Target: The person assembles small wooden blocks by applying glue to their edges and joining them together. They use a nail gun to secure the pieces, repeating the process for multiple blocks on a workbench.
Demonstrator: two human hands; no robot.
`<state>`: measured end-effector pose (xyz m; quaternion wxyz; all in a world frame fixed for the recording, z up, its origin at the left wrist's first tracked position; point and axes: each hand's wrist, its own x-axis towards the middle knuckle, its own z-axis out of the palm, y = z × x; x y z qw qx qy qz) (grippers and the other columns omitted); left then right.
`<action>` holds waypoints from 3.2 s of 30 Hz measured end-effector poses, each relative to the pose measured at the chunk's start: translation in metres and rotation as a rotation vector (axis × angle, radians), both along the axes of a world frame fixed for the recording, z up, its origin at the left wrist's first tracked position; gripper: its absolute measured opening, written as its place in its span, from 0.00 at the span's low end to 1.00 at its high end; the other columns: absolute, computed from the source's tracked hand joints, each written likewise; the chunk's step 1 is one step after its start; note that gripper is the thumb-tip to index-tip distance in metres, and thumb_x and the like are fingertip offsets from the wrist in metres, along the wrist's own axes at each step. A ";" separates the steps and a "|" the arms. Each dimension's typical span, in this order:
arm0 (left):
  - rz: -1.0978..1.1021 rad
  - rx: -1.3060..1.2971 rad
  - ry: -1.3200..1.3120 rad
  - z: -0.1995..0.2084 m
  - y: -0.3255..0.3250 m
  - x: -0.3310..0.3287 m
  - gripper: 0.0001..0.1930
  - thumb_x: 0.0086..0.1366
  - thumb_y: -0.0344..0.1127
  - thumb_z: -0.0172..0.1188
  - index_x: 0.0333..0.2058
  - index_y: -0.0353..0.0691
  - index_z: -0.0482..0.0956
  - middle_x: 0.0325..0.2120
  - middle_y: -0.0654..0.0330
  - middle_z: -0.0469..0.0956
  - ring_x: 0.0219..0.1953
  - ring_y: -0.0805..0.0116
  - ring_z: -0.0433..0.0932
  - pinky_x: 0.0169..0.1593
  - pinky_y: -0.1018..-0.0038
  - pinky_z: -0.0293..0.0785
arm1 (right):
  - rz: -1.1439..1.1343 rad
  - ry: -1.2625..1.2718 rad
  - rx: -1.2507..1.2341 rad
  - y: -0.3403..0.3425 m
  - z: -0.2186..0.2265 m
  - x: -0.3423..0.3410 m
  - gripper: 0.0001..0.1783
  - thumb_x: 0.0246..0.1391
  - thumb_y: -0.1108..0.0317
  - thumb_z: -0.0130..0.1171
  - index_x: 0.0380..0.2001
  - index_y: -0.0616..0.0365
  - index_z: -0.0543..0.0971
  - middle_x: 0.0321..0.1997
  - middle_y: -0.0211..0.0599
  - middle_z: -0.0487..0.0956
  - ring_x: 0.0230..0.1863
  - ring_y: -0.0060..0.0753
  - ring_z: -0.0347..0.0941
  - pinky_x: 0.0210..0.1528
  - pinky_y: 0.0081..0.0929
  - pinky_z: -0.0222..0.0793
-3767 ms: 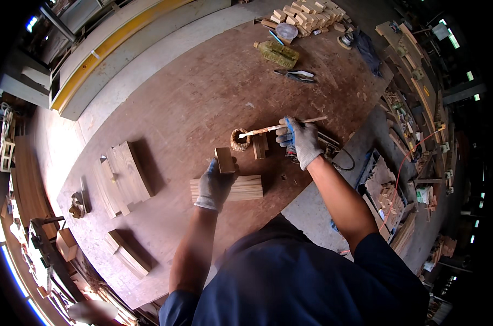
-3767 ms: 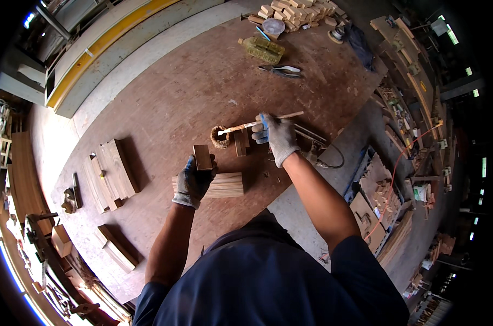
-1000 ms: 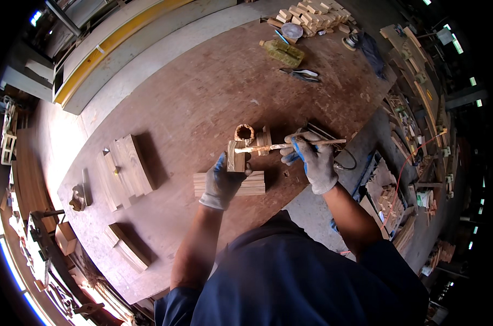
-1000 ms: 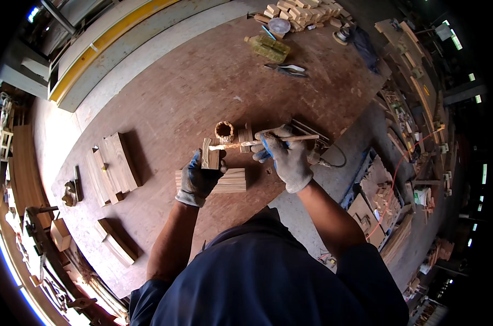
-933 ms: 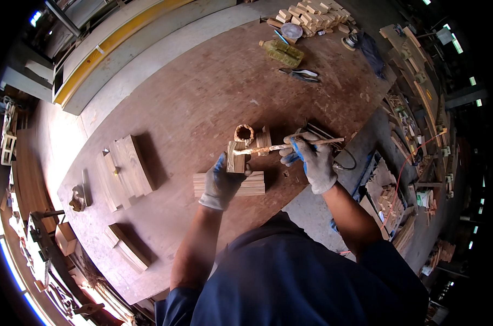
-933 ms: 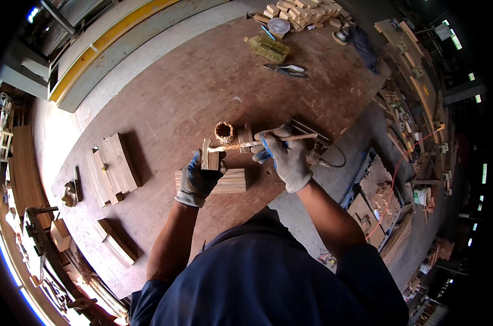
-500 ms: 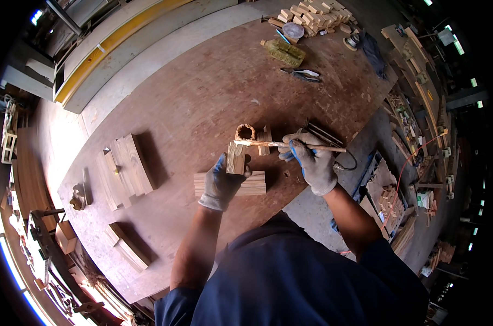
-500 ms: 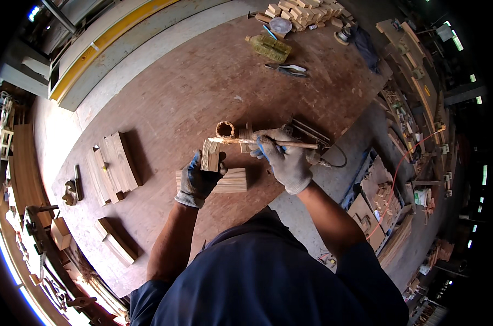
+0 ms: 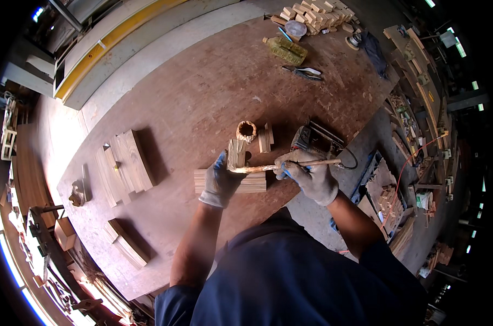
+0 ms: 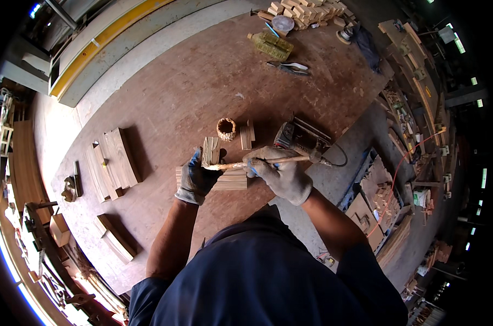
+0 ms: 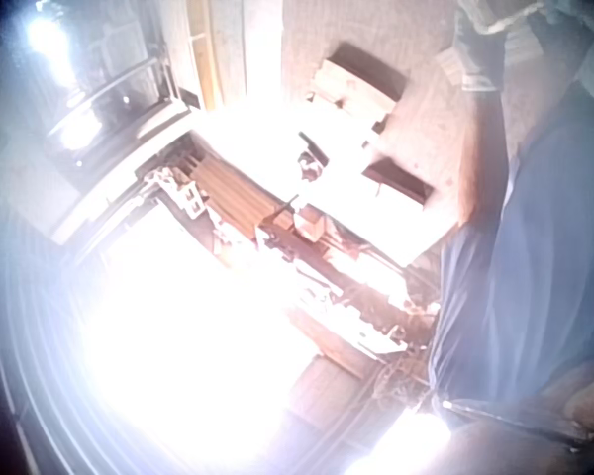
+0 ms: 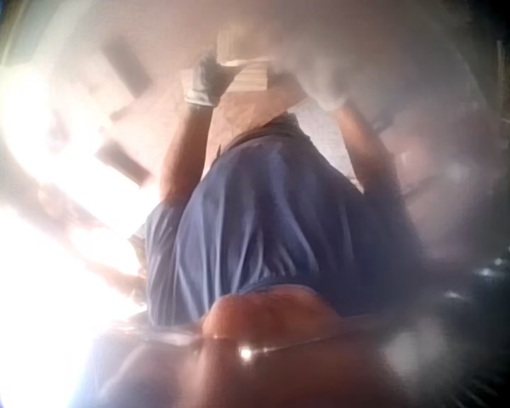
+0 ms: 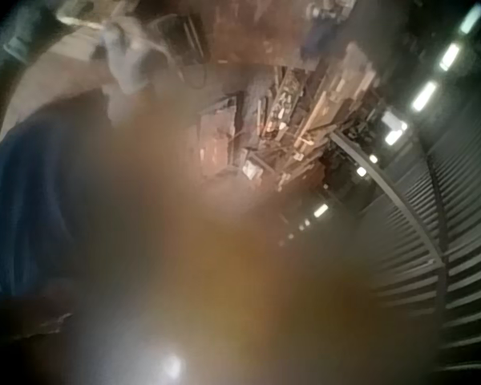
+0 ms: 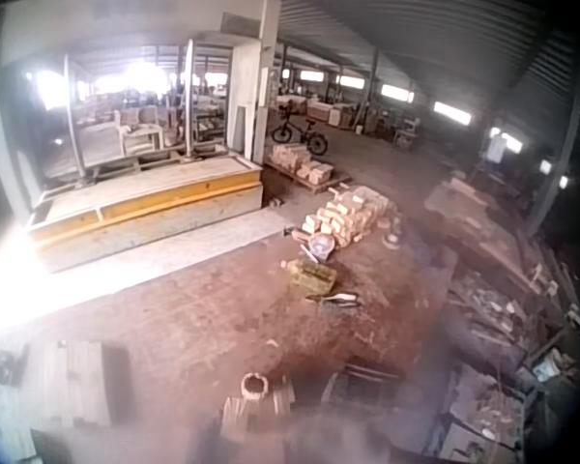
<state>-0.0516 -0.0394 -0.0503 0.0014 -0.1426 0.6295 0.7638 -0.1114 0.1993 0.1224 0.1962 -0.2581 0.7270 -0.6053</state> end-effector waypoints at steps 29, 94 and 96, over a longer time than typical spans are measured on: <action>0.019 0.524 0.015 0.003 -0.009 0.000 0.25 0.83 0.48 0.50 0.65 0.33 0.74 0.56 0.42 0.82 0.51 0.51 0.83 0.55 0.57 0.83 | 0.119 0.551 0.101 -0.002 0.023 0.000 0.07 0.63 0.78 0.64 0.43 0.64 0.87 0.42 0.45 0.89 0.44 0.40 0.88 0.45 0.33 0.85; -0.164 -0.229 0.039 -0.002 -0.015 0.006 0.27 0.84 0.51 0.48 0.65 0.31 0.74 0.57 0.42 0.82 0.51 0.49 0.82 0.53 0.53 0.83 | -0.012 0.449 0.054 -0.009 0.019 -0.012 0.09 0.59 0.82 0.65 0.42 0.67 0.87 0.43 0.46 0.89 0.44 0.40 0.88 0.48 0.34 0.84; -0.147 -0.230 0.019 -0.006 -0.013 0.006 0.27 0.83 0.51 0.49 0.65 0.32 0.74 0.56 0.43 0.82 0.51 0.49 0.83 0.53 0.53 0.83 | 0.029 0.453 0.045 -0.010 0.014 -0.011 0.09 0.59 0.82 0.65 0.43 0.67 0.87 0.43 0.46 0.89 0.44 0.40 0.88 0.47 0.34 0.84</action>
